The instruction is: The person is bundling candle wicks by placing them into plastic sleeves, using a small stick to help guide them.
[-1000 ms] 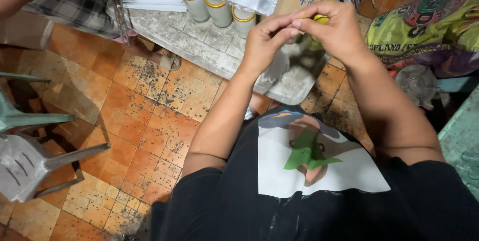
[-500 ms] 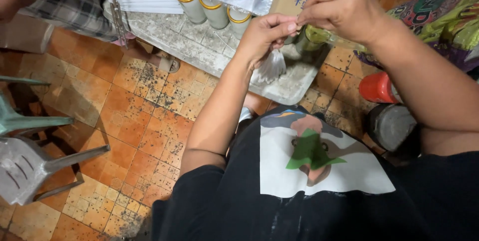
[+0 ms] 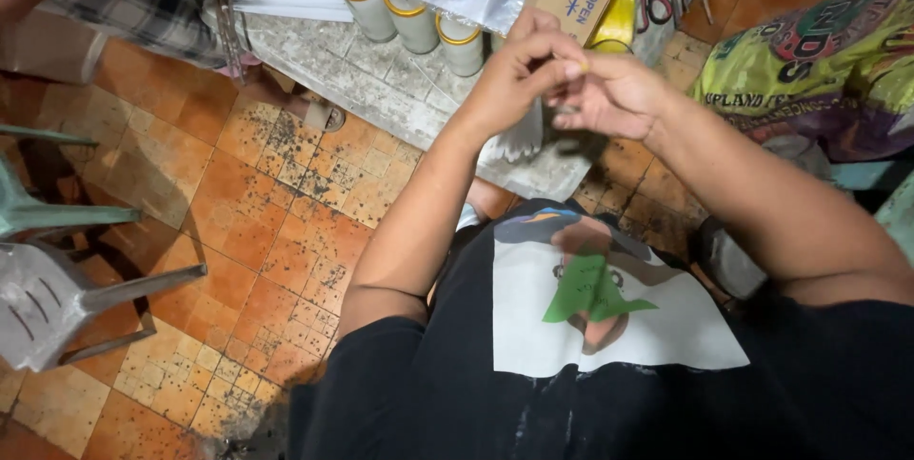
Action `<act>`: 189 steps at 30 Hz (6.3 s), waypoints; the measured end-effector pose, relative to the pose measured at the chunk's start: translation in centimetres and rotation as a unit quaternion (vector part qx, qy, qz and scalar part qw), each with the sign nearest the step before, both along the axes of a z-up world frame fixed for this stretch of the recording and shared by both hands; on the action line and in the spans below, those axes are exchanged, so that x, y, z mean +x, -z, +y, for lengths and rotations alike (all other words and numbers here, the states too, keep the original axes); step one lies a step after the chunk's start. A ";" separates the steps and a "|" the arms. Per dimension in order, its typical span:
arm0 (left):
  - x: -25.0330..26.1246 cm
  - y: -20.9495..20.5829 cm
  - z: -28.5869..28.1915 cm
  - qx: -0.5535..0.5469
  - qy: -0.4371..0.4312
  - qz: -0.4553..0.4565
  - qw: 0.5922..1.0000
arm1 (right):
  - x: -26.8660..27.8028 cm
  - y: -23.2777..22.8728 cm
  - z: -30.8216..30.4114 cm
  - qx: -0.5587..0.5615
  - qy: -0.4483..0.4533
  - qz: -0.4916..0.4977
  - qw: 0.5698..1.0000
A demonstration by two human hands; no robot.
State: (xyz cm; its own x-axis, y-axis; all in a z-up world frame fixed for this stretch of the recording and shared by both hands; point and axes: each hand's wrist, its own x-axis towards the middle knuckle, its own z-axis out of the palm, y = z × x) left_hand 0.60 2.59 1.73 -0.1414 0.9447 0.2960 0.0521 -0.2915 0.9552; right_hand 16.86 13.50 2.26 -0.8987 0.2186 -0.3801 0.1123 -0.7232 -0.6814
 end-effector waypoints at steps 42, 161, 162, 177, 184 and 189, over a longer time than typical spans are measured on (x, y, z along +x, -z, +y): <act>-0.6 3.8 -1.8 -0.100 -0.093 -0.239 0.961 | -3.4 3.5 -3.4 0.518 0.203 -0.009 0.831; 1.2 0.9 -8.1 -0.351 -0.214 -0.070 0.909 | -4.1 -1.1 -3.1 0.418 0.126 0.089 0.895; 2.0 4.8 -8.6 -0.349 -0.213 -0.069 0.910 | -4.6 -1.2 -3.7 0.420 0.127 0.090 0.894; -0.5 2.4 -10.2 0.018 -0.190 -0.763 0.618 | -0.3 -8.2 -9.3 0.448 -0.118 0.405 0.788; -4.7 4.6 -5.9 0.150 -0.135 -0.691 0.694 | 2.2 -1.0 -3.1 0.456 -0.055 0.367 0.809; -8.4 10.0 4.3 0.122 -0.155 -0.680 0.706 | 1.8 3.2 3.2 0.461 0.088 0.212 0.857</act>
